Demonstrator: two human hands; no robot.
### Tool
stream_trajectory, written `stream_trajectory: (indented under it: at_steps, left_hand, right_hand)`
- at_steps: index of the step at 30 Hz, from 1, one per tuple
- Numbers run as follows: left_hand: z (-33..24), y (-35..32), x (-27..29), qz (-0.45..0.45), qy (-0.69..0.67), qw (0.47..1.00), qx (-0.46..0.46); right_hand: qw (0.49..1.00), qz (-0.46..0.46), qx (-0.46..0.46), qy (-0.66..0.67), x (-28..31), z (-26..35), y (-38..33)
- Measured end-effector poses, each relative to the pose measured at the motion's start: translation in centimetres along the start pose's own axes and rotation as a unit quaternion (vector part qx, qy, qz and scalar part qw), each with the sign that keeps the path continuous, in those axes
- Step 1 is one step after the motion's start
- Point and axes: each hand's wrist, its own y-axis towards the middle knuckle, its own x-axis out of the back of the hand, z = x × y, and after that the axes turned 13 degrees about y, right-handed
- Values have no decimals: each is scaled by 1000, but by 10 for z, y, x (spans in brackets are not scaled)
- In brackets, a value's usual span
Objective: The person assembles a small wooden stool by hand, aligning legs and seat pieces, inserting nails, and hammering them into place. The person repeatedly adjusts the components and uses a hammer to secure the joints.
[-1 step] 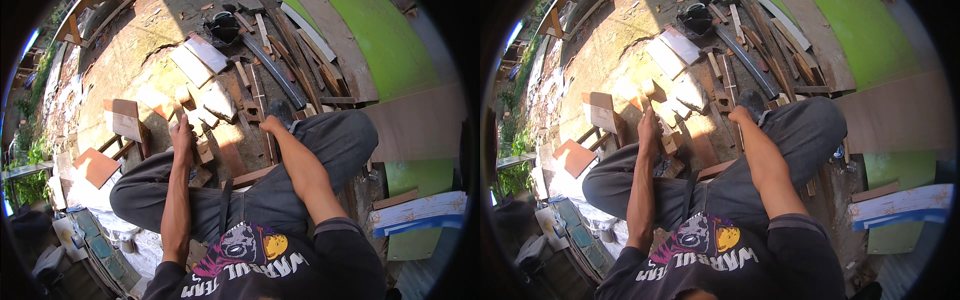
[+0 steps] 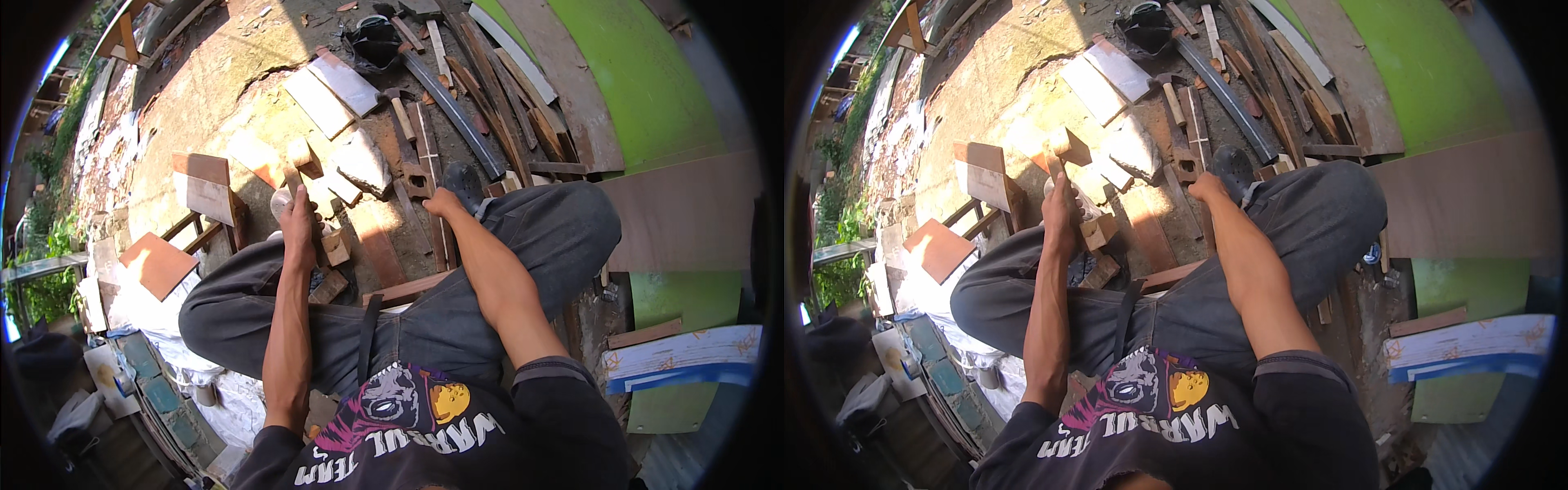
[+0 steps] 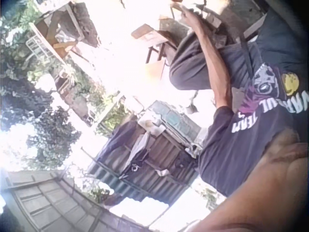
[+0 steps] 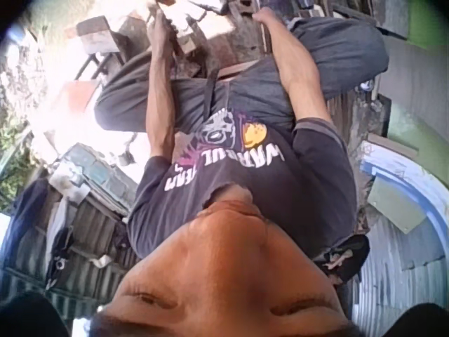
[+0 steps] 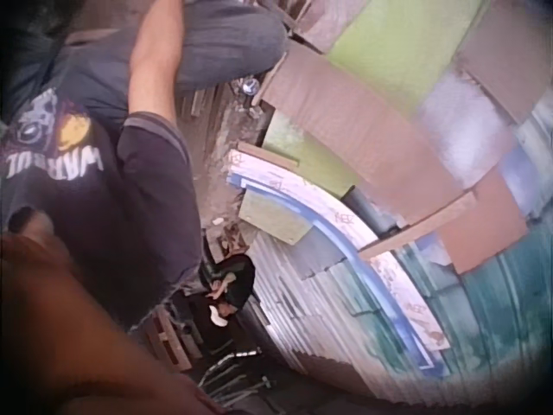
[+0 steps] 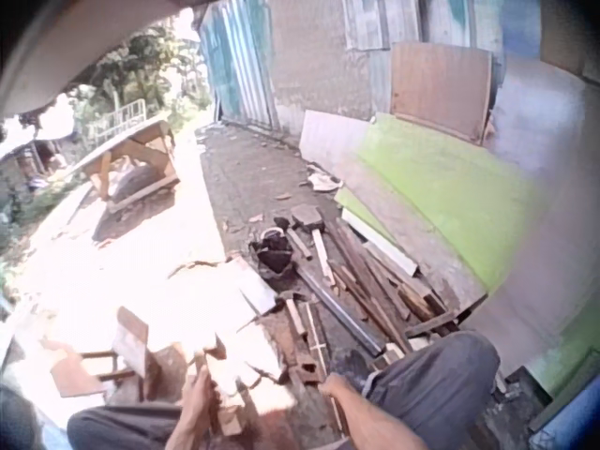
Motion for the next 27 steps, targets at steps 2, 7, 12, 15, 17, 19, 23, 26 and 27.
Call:
stream_trajectory:
  at_steps: [2, 7, 12, 15, 17, 19, 23, 26, 27]
  left_hand:
    - [7, 7, 9, -2, -25, 1000, 16]
    - [20, 37, 9, -6, -52, 997, 50]
    - [40, 63, 6, -59, -76, 991, 95]
    - [35, 57, 3, -67, -78, 991, 87]
    - [22, 53, 12, -58, -78, 993, 74]
    - [8, 44, 21, -61, -71, 995, 41]
    - [-19, 45, 37, -59, -61, 996, -18]
    - [-34, 44, 55, -80, -39, 995, -47]
    - [-36, 44, 61, -82, -33, 995, -50]
  right_hand:
    - [998, 9, 57, 16, -10, 20, -5]
    - [992, -13, 117, 44, -35, 36, 21]
    - [993, 44, 113, -10, -47, 38, 41]
    - [990, 53, 123, -43, -57, 42, 45]
    - [991, 39, 124, -30, -68, 56, 44]
    - [983, 73, 157, -55, -91, 70, 53]
    - [966, 142, 207, -65, -127, 105, 35]
    - [956, 161, 219, -107, -140, 115, 15]
    - [955, 168, 211, -124, -147, 113, 12]
